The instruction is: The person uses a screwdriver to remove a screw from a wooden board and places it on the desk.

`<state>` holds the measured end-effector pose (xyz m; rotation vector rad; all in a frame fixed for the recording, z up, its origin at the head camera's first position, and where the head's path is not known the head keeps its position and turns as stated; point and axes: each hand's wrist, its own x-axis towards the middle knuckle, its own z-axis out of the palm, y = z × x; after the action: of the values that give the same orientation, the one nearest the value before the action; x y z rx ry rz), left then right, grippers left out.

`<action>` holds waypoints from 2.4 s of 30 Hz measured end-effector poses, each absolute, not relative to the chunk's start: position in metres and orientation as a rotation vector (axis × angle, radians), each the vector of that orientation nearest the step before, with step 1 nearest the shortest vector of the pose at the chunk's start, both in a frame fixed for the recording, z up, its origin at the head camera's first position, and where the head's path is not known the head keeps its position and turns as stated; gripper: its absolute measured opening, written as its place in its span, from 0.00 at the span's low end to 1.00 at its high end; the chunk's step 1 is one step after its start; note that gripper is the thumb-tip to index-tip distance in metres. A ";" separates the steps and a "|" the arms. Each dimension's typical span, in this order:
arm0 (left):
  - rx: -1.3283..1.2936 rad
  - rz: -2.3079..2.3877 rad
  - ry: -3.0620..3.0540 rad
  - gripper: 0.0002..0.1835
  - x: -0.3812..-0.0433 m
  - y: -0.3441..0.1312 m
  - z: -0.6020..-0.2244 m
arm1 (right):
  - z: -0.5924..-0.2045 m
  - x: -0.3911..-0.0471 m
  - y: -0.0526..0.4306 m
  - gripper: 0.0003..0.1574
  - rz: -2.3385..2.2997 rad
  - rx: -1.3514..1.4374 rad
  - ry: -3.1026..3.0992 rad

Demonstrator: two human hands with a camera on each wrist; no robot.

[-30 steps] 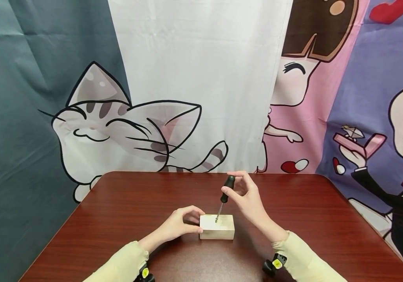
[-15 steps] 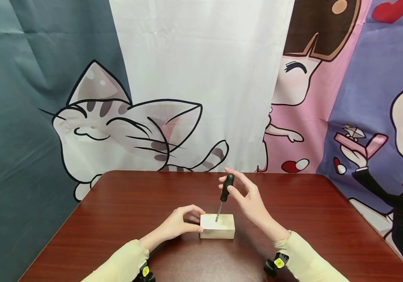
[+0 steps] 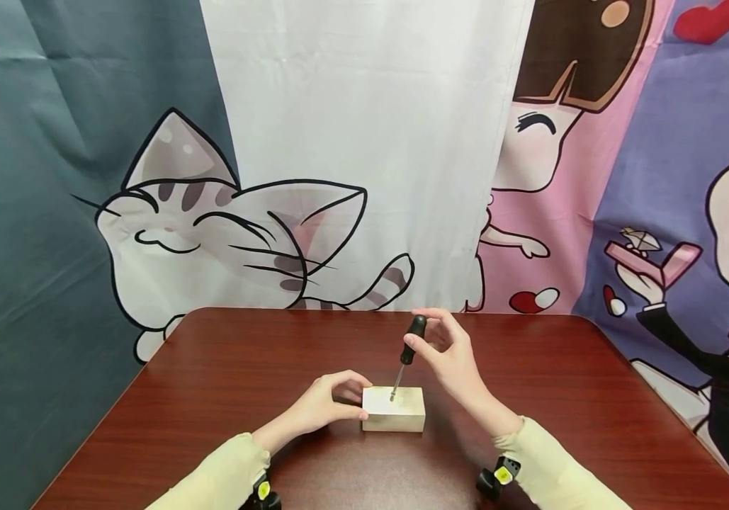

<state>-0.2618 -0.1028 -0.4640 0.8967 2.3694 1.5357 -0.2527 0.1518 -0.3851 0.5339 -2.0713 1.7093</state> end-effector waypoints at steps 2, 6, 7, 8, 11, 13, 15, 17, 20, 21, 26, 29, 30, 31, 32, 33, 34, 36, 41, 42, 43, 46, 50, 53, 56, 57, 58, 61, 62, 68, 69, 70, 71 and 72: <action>0.894 1.534 2.369 0.24 -0.262 -0.103 -0.464 | -0.384 -0.253 0.153 0.26 1.704 0.562 -2.084; 0.896 1.532 2.369 0.24 -0.262 -0.103 -0.464 | -0.382 -0.253 0.156 0.24 1.694 0.635 -2.090; 0.896 1.532 2.368 0.24 -0.262 -0.103 -0.464 | -0.382 -0.253 0.156 0.24 1.687 0.655 -2.091; 0.895 1.532 2.368 0.24 -0.262 -0.103 -0.465 | -0.382 -0.253 0.156 0.24 1.679 0.686 -2.092; 0.894 1.533 2.369 0.24 -0.262 -0.104 -0.465 | -0.384 -0.254 0.156 0.28 1.692 0.784 -2.080; 0.893 1.536 2.368 0.25 -0.262 -0.104 -0.465 | -0.386 -0.254 0.156 0.28 1.691 0.828 -2.065; 0.891 1.535 2.369 0.24 -0.262 -0.104 -0.465 | -0.387 -0.254 0.154 0.27 1.712 0.825 -2.043; 0.892 1.537 2.363 0.24 -0.262 -0.103 -0.465 | -0.389 -0.253 0.153 0.25 1.693 0.757 -2.047; 0.892 1.535 2.361 0.24 -0.262 -0.103 -0.464 | -0.387 -0.249 0.148 0.27 1.687 0.648 -2.050; 0.894 1.537 2.358 0.24 -0.262 -0.103 -0.464 | -0.384 -0.246 0.147 0.27 1.684 0.611 -2.054; 0.892 1.536 2.363 0.24 -0.261 -0.103 -0.465 | -0.370 -0.236 0.140 0.26 1.718 0.563 -2.044; 0.889 1.534 2.367 0.24 -0.262 -0.103 -0.465 | -0.370 -0.238 0.141 0.26 1.710 0.581 -2.052; 0.890 1.536 2.365 0.24 -0.262 -0.103 -0.465 | -0.372 -0.239 0.142 0.26 1.708 0.585 -2.060; 0.892 1.538 2.364 0.24 -0.262 -0.103 -0.465 | -0.374 -0.241 0.143 0.26 1.699 0.600 -2.065; 0.893 1.540 2.362 0.24 -0.262 -0.103 -0.465 | -0.376 -0.243 0.145 0.26 1.695 0.612 -2.069; 0.892 1.539 2.363 0.24 -0.262 -0.103 -0.466 | -0.378 -0.245 0.146 0.26 1.689 0.624 -2.073; 0.891 1.539 2.361 0.24 -0.262 -0.103 -0.466 | -0.380 -0.247 0.148 0.26 1.681 0.636 -2.079; 0.888 1.540 2.359 0.24 -0.261 -0.103 -0.465 | -0.382 -0.248 0.150 0.26 1.675 0.683 -2.078; 0.882 1.546 2.358 0.24 -0.261 -0.103 -0.464 | -0.387 -0.251 0.152 0.27 1.719 0.828 -2.037; 0.883 1.547 2.358 0.24 -0.260 -0.103 -0.464 | -0.388 -0.251 0.152 0.27 1.730 0.846 -2.026; 0.882 1.548 2.357 0.24 -0.260 -0.103 -0.464 | -0.389 -0.252 0.151 0.27 1.746 0.855 -2.014; 0.874 1.546 2.357 0.23 -0.261 -0.103 -0.464 | -0.391 -0.252 0.149 0.25 1.757 0.826 -2.001; 0.876 1.548 2.353 0.23 -0.261 -0.103 -0.464 | -0.391 -0.250 0.147 0.27 1.700 0.697 -2.034; 0.879 1.551 2.350 0.24 -0.261 -0.103 -0.464 | -0.390 -0.250 0.147 0.27 1.681 0.635 -2.052; 0.884 1.554 2.350 0.24 -0.261 -0.103 -0.465 | -0.387 -0.250 0.147 0.26 1.695 0.629 -2.052; 0.885 1.555 2.351 0.24 -0.261 -0.103 -0.465 | -0.387 -0.250 0.147 0.26 1.691 0.628 -2.056; 0.886 1.555 2.351 0.24 -0.261 -0.103 -0.466 | -0.386 -0.249 0.147 0.26 1.688 0.626 -2.061; 0.883 1.551 2.356 0.24 -0.261 -0.104 -0.467 | -0.383 -0.248 0.147 0.26 1.674 0.618 -2.075; 0.883 1.553 2.355 0.24 -0.261 -0.104 -0.467 | -0.382 -0.247 0.146 0.26 1.674 0.615 -2.079; 0.878 1.560 2.345 0.24 -0.261 -0.104 -0.468 | -0.380 -0.247 0.150 0.24 1.692 0.683 -2.071; 0.874 1.557 2.349 0.24 -0.261 -0.104 -0.468 | -0.381 -0.248 0.151 0.24 1.687 0.699 -2.076; 0.874 1.555 2.352 0.24 -0.261 -0.104 -0.468 | -0.382 -0.248 0.152 0.24 1.678 0.712 -2.082; 0.874 1.554 2.354 0.24 -0.261 -0.104 -0.467 | -0.383 -0.250 0.153 0.25 1.675 0.731 -2.085; 0.875 1.553 2.357 0.24 -0.261 -0.104 -0.467 | -0.382 -0.250 0.154 0.26 1.680 0.742 -2.093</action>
<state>-0.2610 -0.1037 -0.4673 0.8753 2.3571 1.5526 -0.2496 0.1543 -0.3824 0.7422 -2.0931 1.6798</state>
